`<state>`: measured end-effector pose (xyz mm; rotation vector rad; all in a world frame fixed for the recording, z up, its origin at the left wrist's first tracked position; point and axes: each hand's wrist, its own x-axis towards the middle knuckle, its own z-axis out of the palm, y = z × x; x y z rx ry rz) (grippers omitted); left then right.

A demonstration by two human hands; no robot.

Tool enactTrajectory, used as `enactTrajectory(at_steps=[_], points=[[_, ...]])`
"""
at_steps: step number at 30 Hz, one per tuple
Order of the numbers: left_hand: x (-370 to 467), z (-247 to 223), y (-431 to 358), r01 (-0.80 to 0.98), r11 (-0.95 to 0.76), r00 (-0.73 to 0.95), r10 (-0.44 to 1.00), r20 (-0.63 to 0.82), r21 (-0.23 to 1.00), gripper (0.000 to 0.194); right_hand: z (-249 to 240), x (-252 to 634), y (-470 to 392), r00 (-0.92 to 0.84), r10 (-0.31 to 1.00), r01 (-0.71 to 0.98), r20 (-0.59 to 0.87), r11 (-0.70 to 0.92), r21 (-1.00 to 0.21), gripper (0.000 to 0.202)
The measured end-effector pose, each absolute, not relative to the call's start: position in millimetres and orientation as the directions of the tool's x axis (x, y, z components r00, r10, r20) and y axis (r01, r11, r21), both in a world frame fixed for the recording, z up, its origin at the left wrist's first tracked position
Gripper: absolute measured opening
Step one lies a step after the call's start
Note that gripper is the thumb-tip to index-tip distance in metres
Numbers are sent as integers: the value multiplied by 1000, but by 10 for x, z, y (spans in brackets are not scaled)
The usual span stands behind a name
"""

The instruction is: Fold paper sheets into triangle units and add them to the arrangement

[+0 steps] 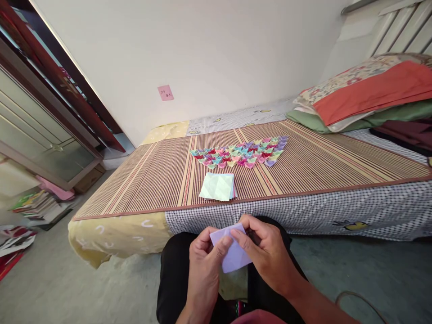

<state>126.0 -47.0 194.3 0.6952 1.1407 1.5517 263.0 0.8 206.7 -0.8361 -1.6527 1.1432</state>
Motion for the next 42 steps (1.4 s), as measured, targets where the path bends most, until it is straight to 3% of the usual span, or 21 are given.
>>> enactTrajectory(at_steps=[5,11,14,22,27,31,37,42], points=[[1257,1962,-483,-299,-8,-304,949,-87,954,37,2082,2639,41,-335,873,76,354,399,-914,29],[1257,1979,-463,-339,-11,-296,950,-95,941,33,2044,2632,61,-310,765,125,564,621,-774,23],[1270,1963,-450,-324,0,-277,956,-95,946,31,2029,2616,51,-261,745,117,614,656,-746,22],[1186,1937,-471,-219,-27,-279,960,-36,975,30,2068,2690,96,-317,867,71,385,426,-902,40],[1157,1984,-465,-143,-28,-270,963,-12,989,31,2058,2688,146,-381,769,71,513,578,-813,10],[1175,1986,-460,-153,-19,-362,931,-38,988,33,2008,2635,112,-302,733,83,610,658,-749,17],[1162,2016,-466,-167,-27,-419,907,-46,986,39,2002,2625,94,-423,868,9,260,291,-957,39],[1182,2065,-477,-128,7,-331,942,-49,992,44,2048,2576,112,-420,849,-10,321,350,-937,26]])
